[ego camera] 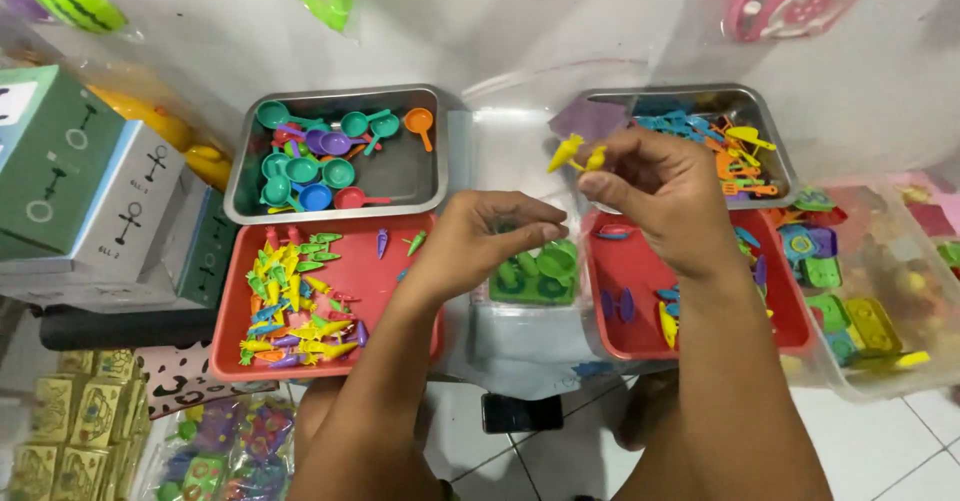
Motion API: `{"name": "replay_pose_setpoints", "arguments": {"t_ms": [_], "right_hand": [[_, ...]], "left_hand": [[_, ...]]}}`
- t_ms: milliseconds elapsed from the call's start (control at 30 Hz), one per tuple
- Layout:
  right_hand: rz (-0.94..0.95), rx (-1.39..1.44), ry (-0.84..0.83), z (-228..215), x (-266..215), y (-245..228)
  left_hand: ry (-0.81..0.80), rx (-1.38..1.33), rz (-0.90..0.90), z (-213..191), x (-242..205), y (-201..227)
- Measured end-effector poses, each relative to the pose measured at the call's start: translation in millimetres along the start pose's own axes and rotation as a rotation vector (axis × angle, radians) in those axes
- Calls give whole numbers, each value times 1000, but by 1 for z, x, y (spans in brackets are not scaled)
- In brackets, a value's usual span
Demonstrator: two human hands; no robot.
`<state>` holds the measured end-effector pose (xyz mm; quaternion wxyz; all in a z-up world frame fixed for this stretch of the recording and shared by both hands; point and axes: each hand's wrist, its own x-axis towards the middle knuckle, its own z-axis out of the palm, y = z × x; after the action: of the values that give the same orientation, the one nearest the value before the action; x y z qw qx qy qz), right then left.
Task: Sorting and bagging small plastic toy components from trays into individual plastic bags.
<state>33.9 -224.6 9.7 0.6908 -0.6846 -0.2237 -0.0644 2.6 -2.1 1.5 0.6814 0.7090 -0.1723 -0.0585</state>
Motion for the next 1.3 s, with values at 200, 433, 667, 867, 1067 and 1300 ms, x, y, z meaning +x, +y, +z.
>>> {"name": "replay_pose_setpoints", "arguments": {"t_ms": [200, 433, 667, 867, 1067, 1300], "right_hand": [[9, 25, -13, 2, 5, 1], [20, 104, 70, 1, 7, 9], [-8, 142, 60, 5, 6, 5], [-28, 146, 85, 3, 6, 19], [67, 131, 1, 15, 3, 8], [-10, 91, 105, 11, 4, 30]], "left_hand": [[9, 17, -58, -1, 0, -4], [-73, -55, -60, 1, -1, -5], [-13, -50, -54, -3, 0, -12], [-7, -26, -14, -4, -2, -8], [50, -29, -9, -6, -3, -7], [73, -61, 7, -5, -3, -4]]}}
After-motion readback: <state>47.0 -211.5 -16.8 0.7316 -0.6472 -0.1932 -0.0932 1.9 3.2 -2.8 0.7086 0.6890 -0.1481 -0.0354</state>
